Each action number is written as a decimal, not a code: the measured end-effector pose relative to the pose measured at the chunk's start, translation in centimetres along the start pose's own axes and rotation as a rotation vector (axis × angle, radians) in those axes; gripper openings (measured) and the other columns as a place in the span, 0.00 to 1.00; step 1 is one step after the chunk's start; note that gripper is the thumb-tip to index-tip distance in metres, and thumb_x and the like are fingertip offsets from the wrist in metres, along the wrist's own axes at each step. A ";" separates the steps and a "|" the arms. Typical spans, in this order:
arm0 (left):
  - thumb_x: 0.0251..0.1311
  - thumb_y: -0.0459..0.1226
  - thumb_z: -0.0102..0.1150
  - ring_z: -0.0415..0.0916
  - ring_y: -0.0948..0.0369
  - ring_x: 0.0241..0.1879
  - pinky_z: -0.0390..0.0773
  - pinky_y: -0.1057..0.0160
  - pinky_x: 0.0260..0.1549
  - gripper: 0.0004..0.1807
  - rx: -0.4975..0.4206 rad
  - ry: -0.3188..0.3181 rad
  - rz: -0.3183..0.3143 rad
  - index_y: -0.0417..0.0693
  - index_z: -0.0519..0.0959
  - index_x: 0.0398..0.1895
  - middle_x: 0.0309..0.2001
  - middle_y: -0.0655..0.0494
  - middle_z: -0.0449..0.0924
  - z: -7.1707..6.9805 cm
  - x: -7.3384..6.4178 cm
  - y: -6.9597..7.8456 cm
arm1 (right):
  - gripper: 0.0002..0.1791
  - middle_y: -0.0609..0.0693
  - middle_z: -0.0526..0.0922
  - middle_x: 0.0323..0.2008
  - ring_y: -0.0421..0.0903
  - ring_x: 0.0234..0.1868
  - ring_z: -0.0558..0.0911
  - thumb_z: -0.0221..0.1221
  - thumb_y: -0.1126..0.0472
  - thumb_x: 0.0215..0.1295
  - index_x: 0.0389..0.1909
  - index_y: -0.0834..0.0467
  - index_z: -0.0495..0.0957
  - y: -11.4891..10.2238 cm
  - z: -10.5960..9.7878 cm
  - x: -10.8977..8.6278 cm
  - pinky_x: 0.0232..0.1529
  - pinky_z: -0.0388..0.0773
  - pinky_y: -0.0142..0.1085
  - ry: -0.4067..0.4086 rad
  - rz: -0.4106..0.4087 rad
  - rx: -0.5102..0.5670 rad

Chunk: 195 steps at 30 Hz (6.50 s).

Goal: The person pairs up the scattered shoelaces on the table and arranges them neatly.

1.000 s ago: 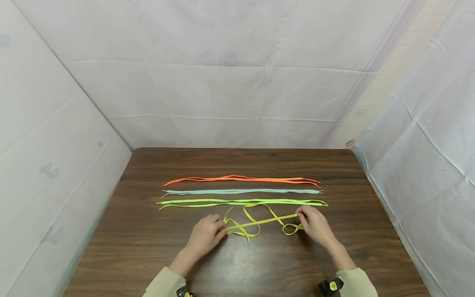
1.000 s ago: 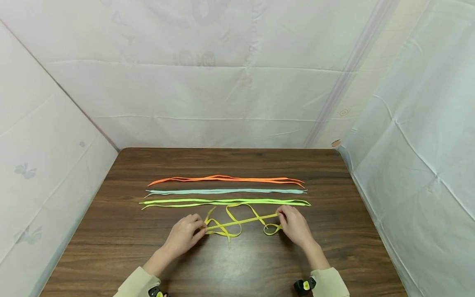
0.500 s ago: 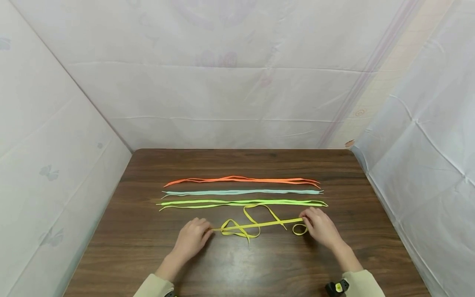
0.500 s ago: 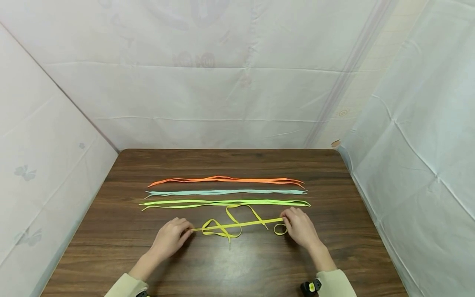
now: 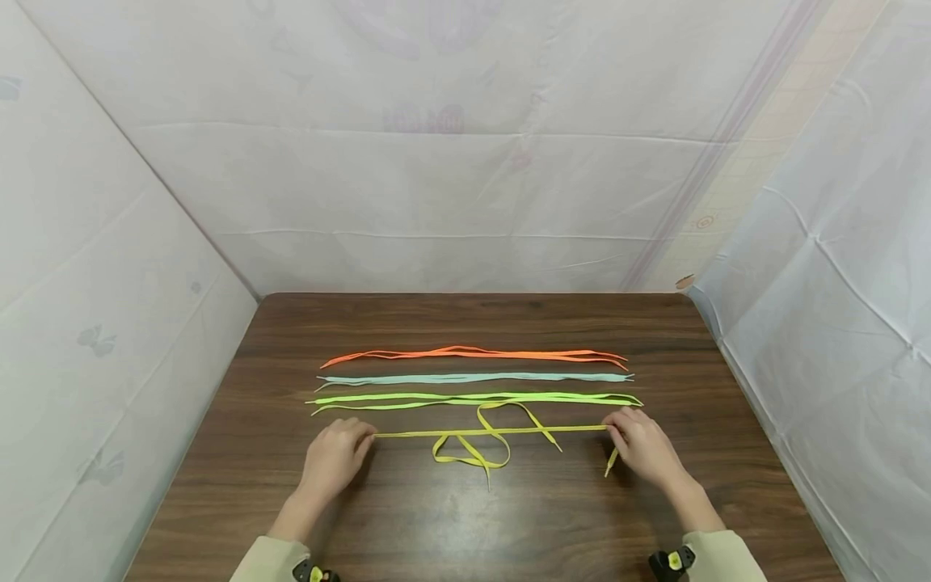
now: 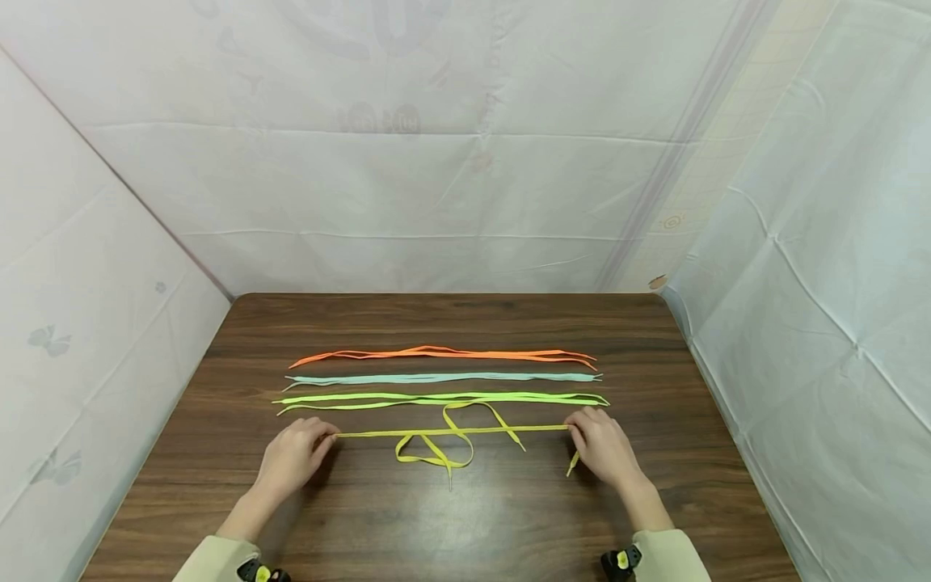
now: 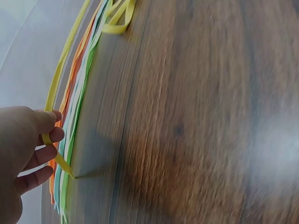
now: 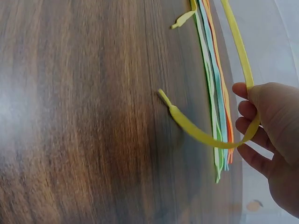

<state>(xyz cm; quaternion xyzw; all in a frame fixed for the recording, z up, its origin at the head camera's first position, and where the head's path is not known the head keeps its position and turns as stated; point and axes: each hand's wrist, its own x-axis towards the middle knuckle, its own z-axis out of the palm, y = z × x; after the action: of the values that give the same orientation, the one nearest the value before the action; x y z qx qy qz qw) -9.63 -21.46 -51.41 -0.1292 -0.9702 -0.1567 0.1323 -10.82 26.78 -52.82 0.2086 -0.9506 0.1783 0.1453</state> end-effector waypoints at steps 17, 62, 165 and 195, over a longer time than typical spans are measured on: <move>0.48 0.35 0.68 0.74 0.58 0.29 0.75 0.58 0.27 0.04 0.026 0.002 -0.061 0.48 0.83 0.28 0.28 0.57 0.81 -0.1 0.0 -2.2 | 0.05 0.46 0.79 0.29 0.43 0.29 0.76 0.64 0.66 0.54 0.30 0.54 0.79 0.4 1.0 0.3 0.28 0.73 0.38 -0.032 0.095 0.012; 0.49 0.34 0.66 0.66 0.65 0.17 0.65 0.63 0.14 0.04 -0.002 -0.115 -0.233 0.50 0.79 0.26 0.24 0.58 0.77 -0.7 -2.6 -5.5 | 0.10 0.44 0.72 0.22 0.42 0.23 0.71 0.65 0.68 0.48 0.25 0.54 0.74 1.9 1.7 -1.8 0.22 0.67 0.36 -0.061 0.198 -0.036; 0.55 0.37 0.61 0.70 0.60 0.18 0.65 0.61 0.12 0.04 -0.013 -0.161 -0.416 0.45 0.79 0.29 0.29 0.50 0.79 -1.2 -1.5 -8.0 | 0.07 0.50 0.73 0.22 0.43 0.19 0.71 0.62 0.72 0.48 0.27 0.60 0.75 3.1 0.7 -1.8 0.18 0.66 0.36 -0.031 0.296 -0.066; 0.58 0.36 0.57 0.69 0.56 0.19 0.64 0.59 0.12 0.05 -0.018 -0.050 -0.420 0.43 0.77 0.34 0.33 0.44 0.79 -2.0 0.8 -8.4 | 0.07 0.52 0.74 0.20 0.46 0.18 0.72 0.62 0.69 0.50 0.26 0.60 0.73 4.6 0.6 1.0 0.17 0.67 0.39 0.083 0.270 -0.074</move>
<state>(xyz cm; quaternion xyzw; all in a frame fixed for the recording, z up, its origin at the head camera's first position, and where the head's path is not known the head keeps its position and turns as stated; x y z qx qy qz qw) -12.41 -29.68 -51.62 0.0708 -0.9773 -0.1863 0.0712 -13.85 30.16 -54.31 0.0659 -0.9690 0.1697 0.1670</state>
